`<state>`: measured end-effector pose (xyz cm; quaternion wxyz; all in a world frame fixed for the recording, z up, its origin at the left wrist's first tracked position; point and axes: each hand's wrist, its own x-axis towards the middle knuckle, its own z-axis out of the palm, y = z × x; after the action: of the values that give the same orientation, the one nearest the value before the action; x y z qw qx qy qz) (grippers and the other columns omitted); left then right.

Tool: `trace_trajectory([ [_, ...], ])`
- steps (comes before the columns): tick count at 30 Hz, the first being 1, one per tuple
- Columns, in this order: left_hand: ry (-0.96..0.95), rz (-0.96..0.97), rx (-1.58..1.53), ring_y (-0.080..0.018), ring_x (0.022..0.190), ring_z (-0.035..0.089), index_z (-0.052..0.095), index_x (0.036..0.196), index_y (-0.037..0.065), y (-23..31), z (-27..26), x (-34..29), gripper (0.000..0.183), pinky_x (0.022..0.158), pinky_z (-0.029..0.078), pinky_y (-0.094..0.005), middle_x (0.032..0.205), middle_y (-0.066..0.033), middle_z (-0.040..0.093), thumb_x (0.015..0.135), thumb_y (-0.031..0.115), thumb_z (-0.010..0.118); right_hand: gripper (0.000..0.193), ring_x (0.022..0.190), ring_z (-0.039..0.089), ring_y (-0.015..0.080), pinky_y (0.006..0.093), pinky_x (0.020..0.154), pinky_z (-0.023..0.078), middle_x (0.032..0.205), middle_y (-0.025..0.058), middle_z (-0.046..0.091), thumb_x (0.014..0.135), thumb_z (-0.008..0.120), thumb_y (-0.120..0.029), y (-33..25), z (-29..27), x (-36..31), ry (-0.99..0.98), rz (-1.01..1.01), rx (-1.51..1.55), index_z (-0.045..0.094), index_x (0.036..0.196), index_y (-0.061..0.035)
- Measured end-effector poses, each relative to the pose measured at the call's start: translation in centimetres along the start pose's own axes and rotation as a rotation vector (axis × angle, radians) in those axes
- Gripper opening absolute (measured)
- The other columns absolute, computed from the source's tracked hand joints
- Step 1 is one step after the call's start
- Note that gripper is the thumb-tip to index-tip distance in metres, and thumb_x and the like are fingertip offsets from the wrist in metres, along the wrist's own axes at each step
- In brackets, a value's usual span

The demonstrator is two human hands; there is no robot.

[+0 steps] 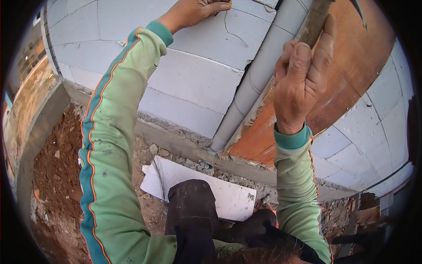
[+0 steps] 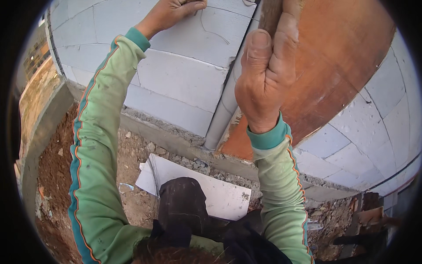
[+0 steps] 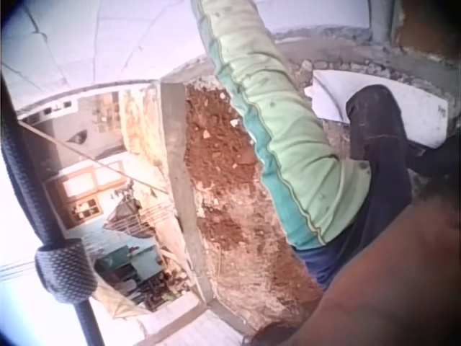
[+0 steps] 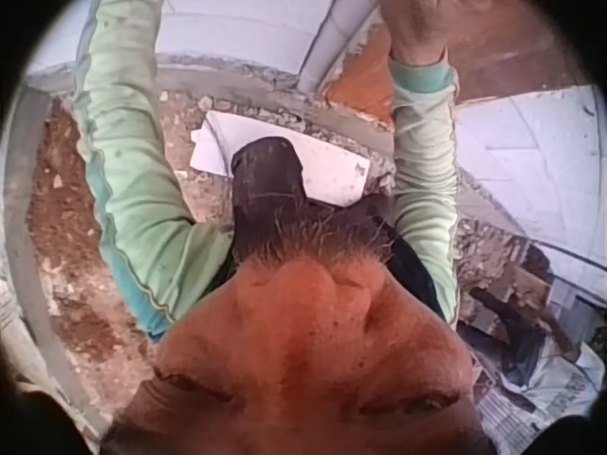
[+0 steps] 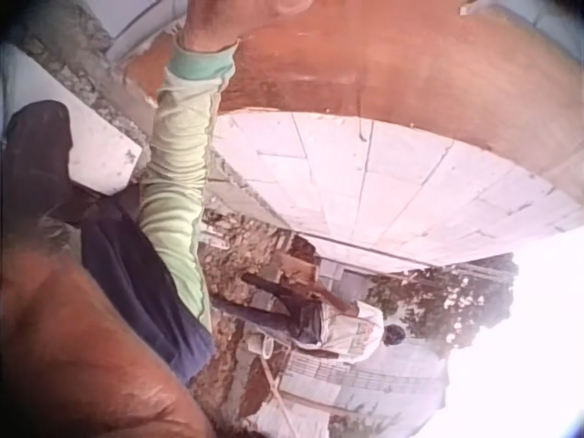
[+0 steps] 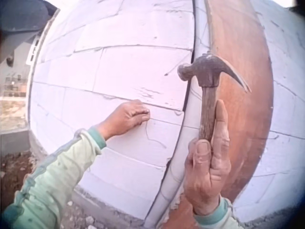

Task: The person nails wire into a wall, prepares a wire fastener by hand, moves a concrete block, and picks up buckets of cement at a construction site.

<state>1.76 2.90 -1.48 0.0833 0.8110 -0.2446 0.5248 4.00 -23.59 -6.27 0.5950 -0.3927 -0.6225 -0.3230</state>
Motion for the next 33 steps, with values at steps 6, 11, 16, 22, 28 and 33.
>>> trace_trajectory([
  [6,0.008,0.029,0.001,-0.0296,0.081,0.060,0.069,0.092,0.001,-0.6,0.6,0.0,0.014,0.075,0.048,-0.0386,0.082,-0.0126,0.063,0.088,0.015,0.067,0.057,0.058,0.039,0.0044,0.0185,0.047,0.035,0.069,-0.0010,0.047,0.105,0.043,-0.015,4.2,-0.1,-0.9,-0.360,0.150,-0.399,0.020,0.156,-0.0019],
  [11,0.037,0.010,-0.003,-0.0303,0.083,0.060,0.069,0.092,0.001,-0.4,0.7,-0.8,0.013,0.077,0.049,-0.0388,0.085,-0.0133,0.065,0.087,0.014,0.067,0.059,0.058,0.040,0.0045,0.0201,0.048,0.037,0.070,-0.0023,0.047,0.105,0.042,-0.011,-0.7,0.6,-0.4,0.102,-0.031,0.036,0.016,0.156,-0.0010],
  [16,-0.012,0.012,-0.013,-0.0304,0.085,0.061,0.070,0.092,0.001,-0.7,1.0,-0.2,0.015,0.078,0.049,-0.0385,0.087,-0.0143,0.065,0.087,0.014,0.068,0.054,0.055,0.039,0.0043,0.0198,0.048,0.036,0.070,-0.0026,0.046,0.105,0.044,-0.013,4.0,1.3,-2.3,-0.308,0.233,-0.322,0.026,0.154,-0.0003],
  [22,0.024,-0.011,-0.010,-0.0300,0.085,0.061,0.071,0.094,0.001,-0.9,1.3,-1.0,0.015,0.079,0.049,-0.0381,0.086,-0.0140,0.065,0.087,0.014,0.068,0.054,0.068,0.053,0.0097,0.0257,0.063,0.047,0.092,0.0045,0.061,0.103,0.047,-0.015,2.3,0.1,-3.2,0.122,0.201,0.183,0.031,0.153,-0.0056],
  [28,-0.029,-0.014,0.082,-0.0288,0.083,0.061,0.070,0.090,0.001,-0.4,1.1,-0.2,0.014,0.076,0.049,-0.0374,0.087,-0.0132,0.065,0.087,0.015,0.068,0.053,0.054,0.035,0.0046,0.0200,0.047,0.038,0.073,-0.0032,0.044,0.105,0.046,-0.019,5.8,1.4,-3.0,-0.179,0.057,-0.352,0.029,0.155,-0.0091],
  [33,0.090,-0.045,0.121,-0.0264,0.070,0.056,0.065,0.085,0.003,1.5,1.5,-1.5,0.021,0.065,0.046,-0.0387,0.077,-0.0095,0.057,0.076,0.018,0.076,0.045,0.054,0.043,0.0053,0.0198,0.046,0.039,0.072,0.0012,0.049,0.105,0.043,-0.023,0.5,0.4,-2.3,0.210,0.148,0.167,0.037,0.144,-0.0010],
])
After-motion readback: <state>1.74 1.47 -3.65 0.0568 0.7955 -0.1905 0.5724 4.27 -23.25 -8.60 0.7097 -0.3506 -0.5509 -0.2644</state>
